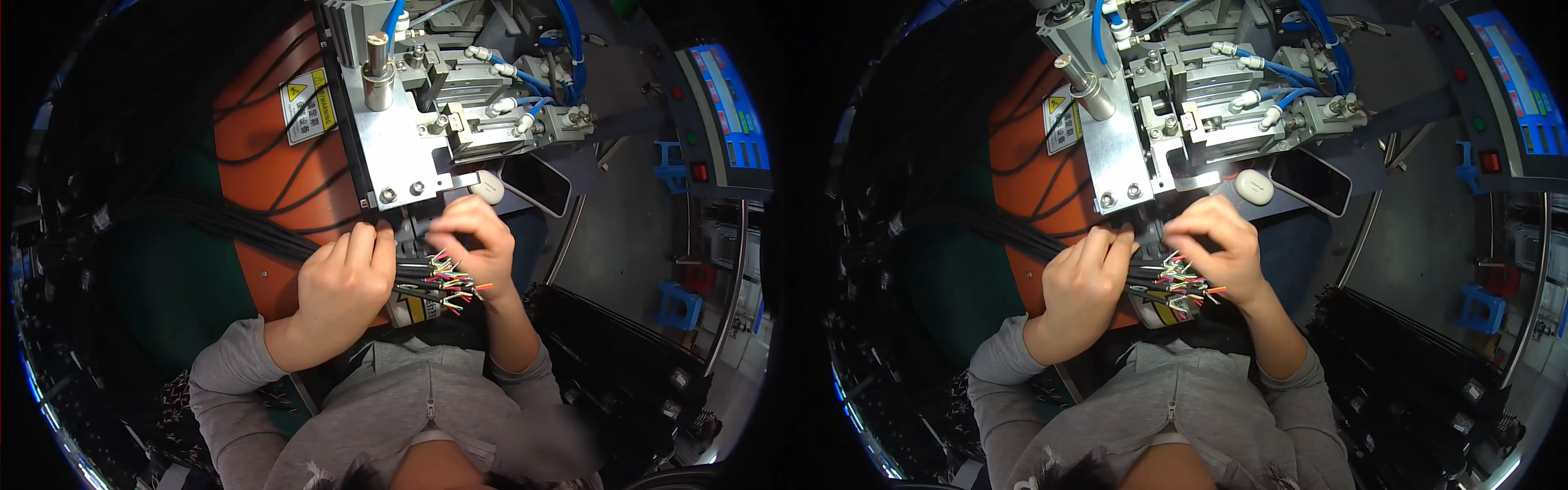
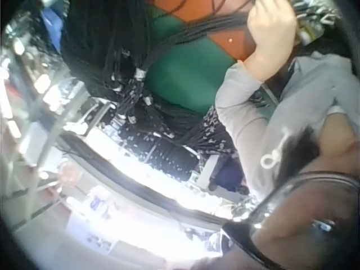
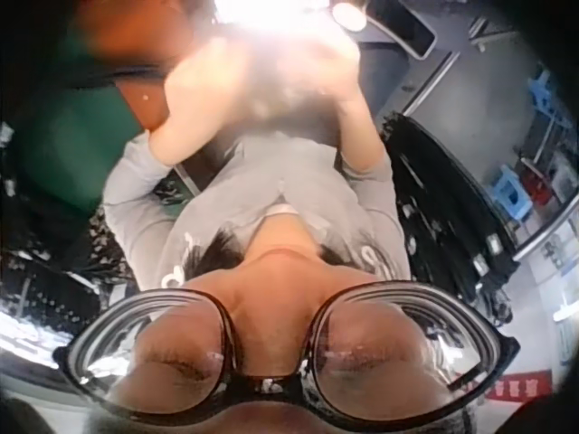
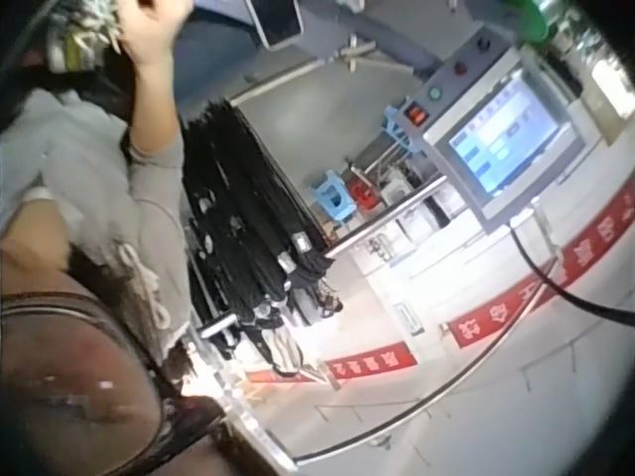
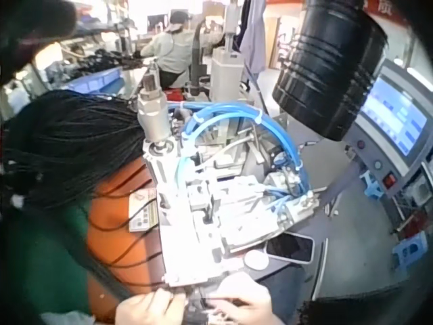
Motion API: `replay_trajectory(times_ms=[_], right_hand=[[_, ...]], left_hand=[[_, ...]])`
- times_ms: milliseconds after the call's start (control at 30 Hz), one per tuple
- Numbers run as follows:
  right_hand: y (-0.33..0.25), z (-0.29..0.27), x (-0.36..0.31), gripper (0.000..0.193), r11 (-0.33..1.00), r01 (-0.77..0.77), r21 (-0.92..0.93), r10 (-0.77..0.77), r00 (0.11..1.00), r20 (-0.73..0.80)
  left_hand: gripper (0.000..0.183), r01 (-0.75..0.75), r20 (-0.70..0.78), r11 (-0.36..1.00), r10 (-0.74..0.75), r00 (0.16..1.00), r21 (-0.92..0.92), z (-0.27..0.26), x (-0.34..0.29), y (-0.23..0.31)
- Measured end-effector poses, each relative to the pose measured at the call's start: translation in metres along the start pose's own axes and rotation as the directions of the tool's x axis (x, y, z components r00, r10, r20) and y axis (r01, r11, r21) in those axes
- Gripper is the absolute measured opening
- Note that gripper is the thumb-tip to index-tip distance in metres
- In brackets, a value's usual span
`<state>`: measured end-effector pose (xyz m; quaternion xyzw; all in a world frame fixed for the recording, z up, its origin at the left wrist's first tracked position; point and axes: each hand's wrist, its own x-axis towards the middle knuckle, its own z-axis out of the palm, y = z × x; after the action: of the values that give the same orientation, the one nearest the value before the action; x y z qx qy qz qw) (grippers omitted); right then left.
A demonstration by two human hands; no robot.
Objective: The person inserts multiple small colored wires into a terminal block on a machine. They repeatedly pull bundles of black cables from a nearby pile, separate individual wires, and insert them into the block one by one.
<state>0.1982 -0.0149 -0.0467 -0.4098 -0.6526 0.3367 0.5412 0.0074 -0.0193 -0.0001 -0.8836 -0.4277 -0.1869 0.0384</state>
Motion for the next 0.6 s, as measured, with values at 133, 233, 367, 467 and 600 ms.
replay_trajectory(times_ms=[133, 233, 367, 467, 600], right_hand=[[0.002, -0.004, 0.000, 0.024, 0.973, 0.086, 0.213, -0.126, 0.975, 0.181], [-0.003, 0.002, 0.000, 0.020, 0.961, 0.067, 0.268, -0.113, 0.981, 0.159], [-0.005, -0.004, 0.002, 0.020, 0.977, 0.111, 0.182, -0.143, 0.974, 0.177], [-0.005, -0.005, 0.001, 0.020, 0.986, 0.105, 0.129, -0.118, 0.989, 0.094], [-0.004, 0.001, -0.006, 0.021, 0.956, -0.067, 0.285, 0.091, 0.993, -0.069]], left_hand=[[0.024, -0.017, -0.014, 0.981, 0.014, 1.000, -0.191, 0.000, 0.003, -0.004], [0.017, -0.062, -0.035, 0.967, 0.055, 0.998, -0.249, 0.000, 0.003, -0.007], [0.021, -0.088, -0.057, 0.950, 0.074, 0.996, -0.299, 0.002, 0.005, -0.009], [0.026, -0.129, -0.133, 0.948, 0.093, 0.987, -0.291, -0.002, 0.009, -0.011], [0.029, -0.200, -0.289, 0.937, 0.115, 0.950, -0.287, -0.011, 0.011, -0.012]])
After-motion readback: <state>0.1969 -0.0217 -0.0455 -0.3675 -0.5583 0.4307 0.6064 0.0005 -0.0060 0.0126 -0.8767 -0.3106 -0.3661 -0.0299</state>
